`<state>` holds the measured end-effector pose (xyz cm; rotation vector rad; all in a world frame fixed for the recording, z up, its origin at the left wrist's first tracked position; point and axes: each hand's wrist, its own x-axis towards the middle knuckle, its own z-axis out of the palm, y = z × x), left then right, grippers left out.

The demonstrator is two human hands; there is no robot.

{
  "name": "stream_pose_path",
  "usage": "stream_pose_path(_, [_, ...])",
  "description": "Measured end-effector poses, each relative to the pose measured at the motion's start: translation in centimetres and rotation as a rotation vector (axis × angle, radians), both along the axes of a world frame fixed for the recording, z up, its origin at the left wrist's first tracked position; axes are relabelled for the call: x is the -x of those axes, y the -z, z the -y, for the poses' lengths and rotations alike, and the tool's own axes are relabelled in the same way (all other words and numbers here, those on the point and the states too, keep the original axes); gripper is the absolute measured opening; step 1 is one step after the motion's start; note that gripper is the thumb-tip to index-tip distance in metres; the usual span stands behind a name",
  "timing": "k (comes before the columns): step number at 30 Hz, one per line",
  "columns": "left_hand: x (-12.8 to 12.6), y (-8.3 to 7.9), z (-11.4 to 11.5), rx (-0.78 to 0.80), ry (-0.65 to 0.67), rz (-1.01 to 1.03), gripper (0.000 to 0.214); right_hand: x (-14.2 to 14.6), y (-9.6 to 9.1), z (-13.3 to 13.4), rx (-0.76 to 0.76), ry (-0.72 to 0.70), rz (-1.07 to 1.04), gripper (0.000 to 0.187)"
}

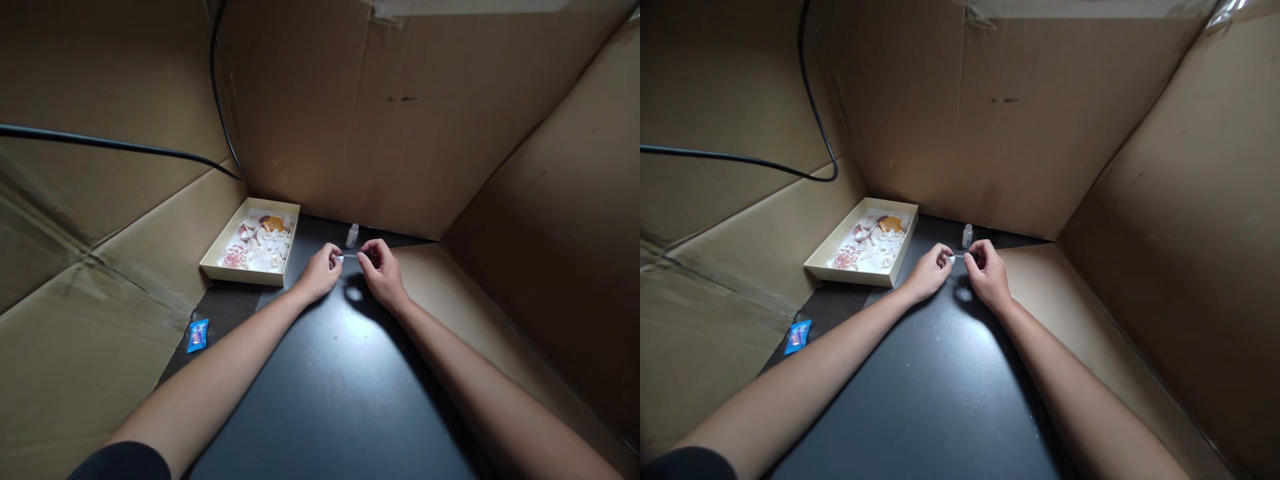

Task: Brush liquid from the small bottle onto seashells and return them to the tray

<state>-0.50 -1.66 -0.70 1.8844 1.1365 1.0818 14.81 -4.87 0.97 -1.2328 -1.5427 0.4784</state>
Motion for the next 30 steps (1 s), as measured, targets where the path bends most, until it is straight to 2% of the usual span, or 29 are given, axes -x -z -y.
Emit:
stream_pose_path(8, [0.03, -0.23, 0.1, -0.04, -0.007, -0.048, 0.023, 0.14, -0.12, 0.11, -0.009, -0.001, 0.021, 0.013])
stream_pose_path(14, [0.06, -0.28, 0.06, -0.045, 0.0, -0.055, 0.021, 0.1, 0.08, 0.04, -0.034, -0.001, 0.054, 0.013])
stream_pose_path(20, [-0.02, -0.41, 0.17, 0.019, -0.008, -0.012, 0.018, 0.06, 0.04, 0.05, -0.029, -0.013, 0.036, 0.012])
stream_pose_path(30, [-0.07, 0.12, 0.03, -0.014, 0.001, -0.001, 0.024, 0.13, 0.13, 0.09, -0.037, -0.007, 0.034, 0.013])
